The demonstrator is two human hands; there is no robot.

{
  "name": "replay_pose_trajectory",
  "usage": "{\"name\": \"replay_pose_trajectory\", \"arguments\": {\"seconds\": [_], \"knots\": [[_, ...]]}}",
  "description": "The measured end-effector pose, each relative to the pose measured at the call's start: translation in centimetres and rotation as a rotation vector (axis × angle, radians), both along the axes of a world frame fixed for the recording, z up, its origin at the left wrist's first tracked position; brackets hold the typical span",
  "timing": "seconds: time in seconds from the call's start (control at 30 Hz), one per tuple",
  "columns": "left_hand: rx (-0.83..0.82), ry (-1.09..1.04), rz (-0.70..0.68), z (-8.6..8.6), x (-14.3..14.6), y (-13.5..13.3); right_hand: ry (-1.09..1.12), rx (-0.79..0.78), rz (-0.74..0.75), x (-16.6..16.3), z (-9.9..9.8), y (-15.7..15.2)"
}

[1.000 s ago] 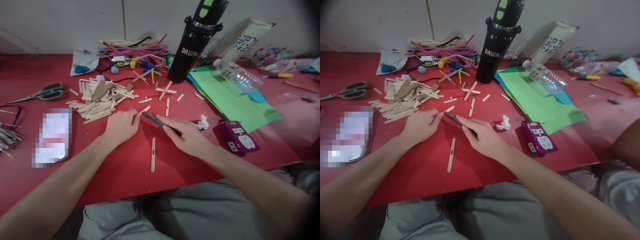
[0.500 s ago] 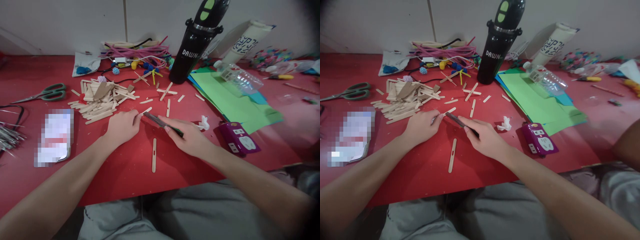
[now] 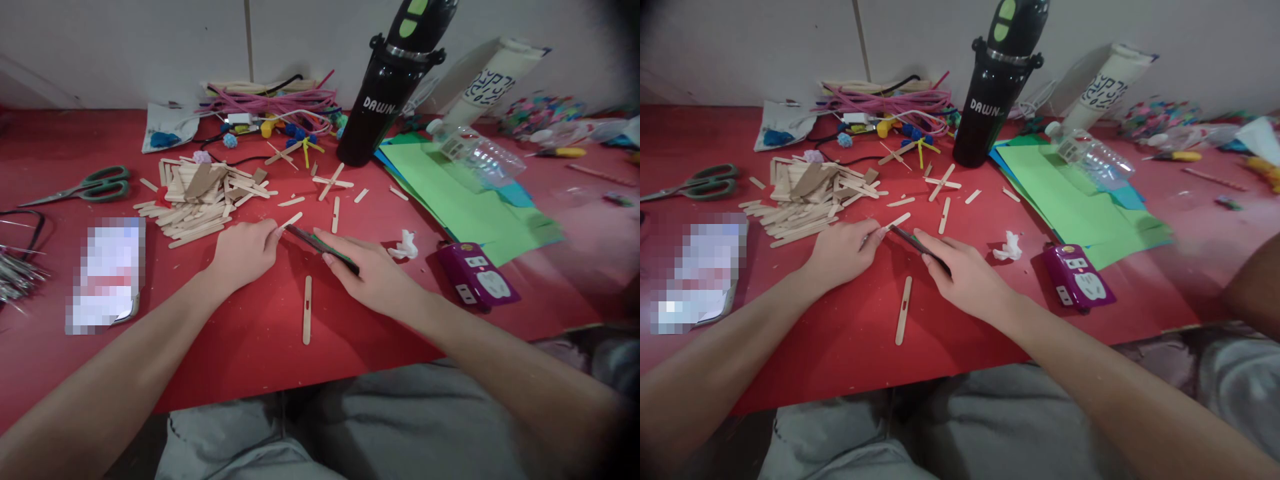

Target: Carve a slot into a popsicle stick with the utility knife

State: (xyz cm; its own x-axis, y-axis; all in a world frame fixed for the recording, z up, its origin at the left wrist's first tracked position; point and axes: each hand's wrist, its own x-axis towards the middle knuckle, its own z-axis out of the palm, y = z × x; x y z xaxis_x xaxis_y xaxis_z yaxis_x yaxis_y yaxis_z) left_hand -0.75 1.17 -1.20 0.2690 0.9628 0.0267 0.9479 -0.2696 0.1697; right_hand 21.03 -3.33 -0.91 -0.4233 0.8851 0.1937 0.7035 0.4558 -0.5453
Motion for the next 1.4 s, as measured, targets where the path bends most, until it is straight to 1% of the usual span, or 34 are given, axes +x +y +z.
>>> {"name": "replay_pose_trajectory", "arguments": {"seconds": [0.17,0.43,0.53,0.67,0.77,0.9,1.4], "knots": [[0.004,-0.002,-0.014,-0.07,0.02,0.12,0.008,-0.064,0.012,-0.21,0.25,-0.07],[0.014,-0.018,0.019,-0.14,0.18,-0.07,0.016,-0.091,-0.024,-0.70,0.60,-0.47],[0.025,-0.021,0.015,-0.12,0.19,-0.11,-0.011,-0.112,-0.008,-0.70,0.68,-0.62],[0.005,-0.021,0.014,0.04,0.23,-0.15,-0.018,-0.109,0.004,-0.60,0.49,-0.78],[-0.004,-0.024,0.016,0.14,0.22,-0.16,0.043,-0.100,0.009,-0.39,0.32,-0.80],[-0.015,-0.043,0.011,0.12,0.15,-0.15,0.108,-0.104,-0.036,-0.20,0.24,-0.75],[-0.014,-0.059,0.020,0.01,0.14,-0.08,0.078,-0.137,-0.051,-0.25,0.17,-0.63]]}}
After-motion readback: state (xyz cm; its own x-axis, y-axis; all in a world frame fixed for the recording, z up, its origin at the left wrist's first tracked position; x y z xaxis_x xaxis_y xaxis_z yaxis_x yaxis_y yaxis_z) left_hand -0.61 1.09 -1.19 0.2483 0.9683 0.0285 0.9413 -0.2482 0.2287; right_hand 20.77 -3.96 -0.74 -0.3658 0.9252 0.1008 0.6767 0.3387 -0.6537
